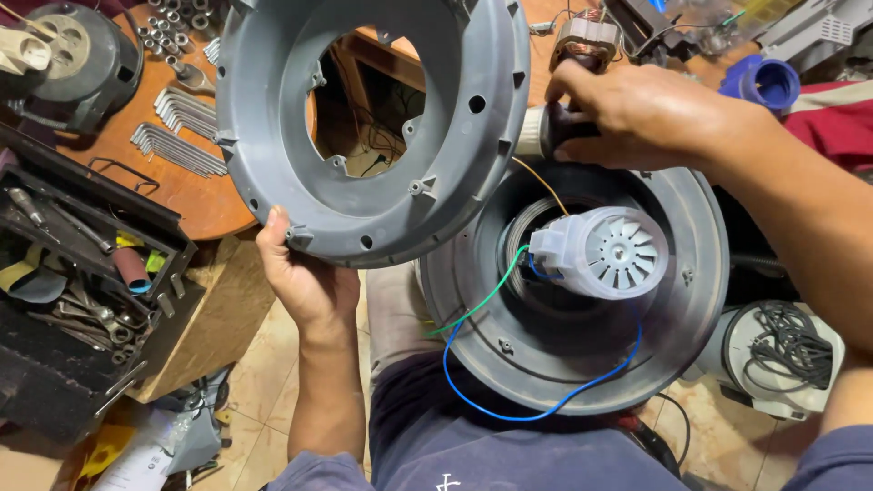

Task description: Cleaning and reassembling the motor and housing components of a vacuum cleaner.

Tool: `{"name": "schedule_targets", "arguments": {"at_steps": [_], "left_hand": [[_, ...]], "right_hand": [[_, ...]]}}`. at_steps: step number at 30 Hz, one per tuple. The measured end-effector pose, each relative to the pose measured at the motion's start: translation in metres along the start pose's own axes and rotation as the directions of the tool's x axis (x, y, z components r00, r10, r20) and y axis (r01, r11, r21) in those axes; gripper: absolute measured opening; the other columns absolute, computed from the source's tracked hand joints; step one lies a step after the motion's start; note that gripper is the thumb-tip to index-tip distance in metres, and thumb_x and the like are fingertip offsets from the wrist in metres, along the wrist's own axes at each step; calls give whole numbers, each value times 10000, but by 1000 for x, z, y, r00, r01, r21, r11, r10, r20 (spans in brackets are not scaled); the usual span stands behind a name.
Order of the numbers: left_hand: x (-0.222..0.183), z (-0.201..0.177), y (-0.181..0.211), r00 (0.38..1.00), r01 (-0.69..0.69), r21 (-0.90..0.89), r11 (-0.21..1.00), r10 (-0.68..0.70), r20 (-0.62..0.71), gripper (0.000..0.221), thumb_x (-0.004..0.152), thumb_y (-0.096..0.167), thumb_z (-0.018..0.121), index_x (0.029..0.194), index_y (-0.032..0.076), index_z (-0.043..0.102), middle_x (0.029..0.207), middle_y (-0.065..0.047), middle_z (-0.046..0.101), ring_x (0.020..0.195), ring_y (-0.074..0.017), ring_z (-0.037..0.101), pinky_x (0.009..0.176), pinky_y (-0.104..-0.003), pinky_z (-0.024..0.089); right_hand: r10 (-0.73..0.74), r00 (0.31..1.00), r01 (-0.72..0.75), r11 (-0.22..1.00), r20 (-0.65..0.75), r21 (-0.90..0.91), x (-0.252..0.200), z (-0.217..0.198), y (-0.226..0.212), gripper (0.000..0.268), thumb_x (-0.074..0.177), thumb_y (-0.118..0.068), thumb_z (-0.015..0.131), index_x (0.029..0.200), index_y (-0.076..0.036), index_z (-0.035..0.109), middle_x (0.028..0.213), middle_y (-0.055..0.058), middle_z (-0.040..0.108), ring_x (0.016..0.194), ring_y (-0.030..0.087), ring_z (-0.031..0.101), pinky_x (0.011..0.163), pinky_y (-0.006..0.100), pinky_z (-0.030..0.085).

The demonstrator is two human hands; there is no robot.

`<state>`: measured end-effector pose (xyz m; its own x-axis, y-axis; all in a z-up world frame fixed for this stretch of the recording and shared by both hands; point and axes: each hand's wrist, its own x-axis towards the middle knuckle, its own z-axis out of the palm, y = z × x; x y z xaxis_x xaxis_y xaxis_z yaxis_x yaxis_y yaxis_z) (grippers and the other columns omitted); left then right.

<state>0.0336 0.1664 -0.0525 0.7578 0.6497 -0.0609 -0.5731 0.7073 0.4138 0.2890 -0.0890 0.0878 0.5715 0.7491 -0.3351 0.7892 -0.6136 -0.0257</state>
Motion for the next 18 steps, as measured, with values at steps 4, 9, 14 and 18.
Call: {"name": "schedule_targets", "arguments": {"at_steps": [4, 9, 14, 18], "left_hand": [[-13, 8, 12, 997, 18, 16, 1000, -17, -77, 316, 1032, 272, 551, 1210, 19, 616, 1172, -84, 688, 1115, -210, 670, 1038, -380, 535], [-17, -1, 14, 998, -2, 30, 1000, 4, -55, 302, 1052, 262, 555, 1208, 10, 614, 1170, -85, 685, 1120, -200, 666, 1052, -370, 533], [-16, 2, 8, 1000, -7, 5, 1000, 7, 3, 262, 1073, 252, 566, 1175, 16, 617, 1146, -81, 678, 1096, -202, 662, 1028, -379, 535], [-20, 4, 16, 999, -27, 61, 998, 25, 20, 268, 1070, 263, 570, 1164, 16, 615, 1149, -87, 682, 1110, -211, 664, 1048, -388, 534]], "right_hand": [[196, 979, -165, 932, 65, -323, -28, -24, -14, 454, 833, -300, 724, 1262, -173, 648, 1046, 124, 732, 972, 356, 714, 763, 465, 574], [327, 945, -279, 824, 12, -494, -42, -24, -7, 354, 764, -258, 779, 1109, -198, 727, 1077, 84, 693, 962, 311, 718, 738, 446, 589], [-335, 767, 405, 914, -548, 8, -24, 18, 1, 387, 929, -289, 771, 1214, -78, 617, 1114, 135, 651, 1040, 347, 660, 892, 438, 548], [-263, 856, 274, 961, -444, -40, -45, 5, 20, 377, 901, -314, 779, 1137, -68, 616, 1066, 144, 652, 1010, 352, 662, 867, 440, 548]]}}
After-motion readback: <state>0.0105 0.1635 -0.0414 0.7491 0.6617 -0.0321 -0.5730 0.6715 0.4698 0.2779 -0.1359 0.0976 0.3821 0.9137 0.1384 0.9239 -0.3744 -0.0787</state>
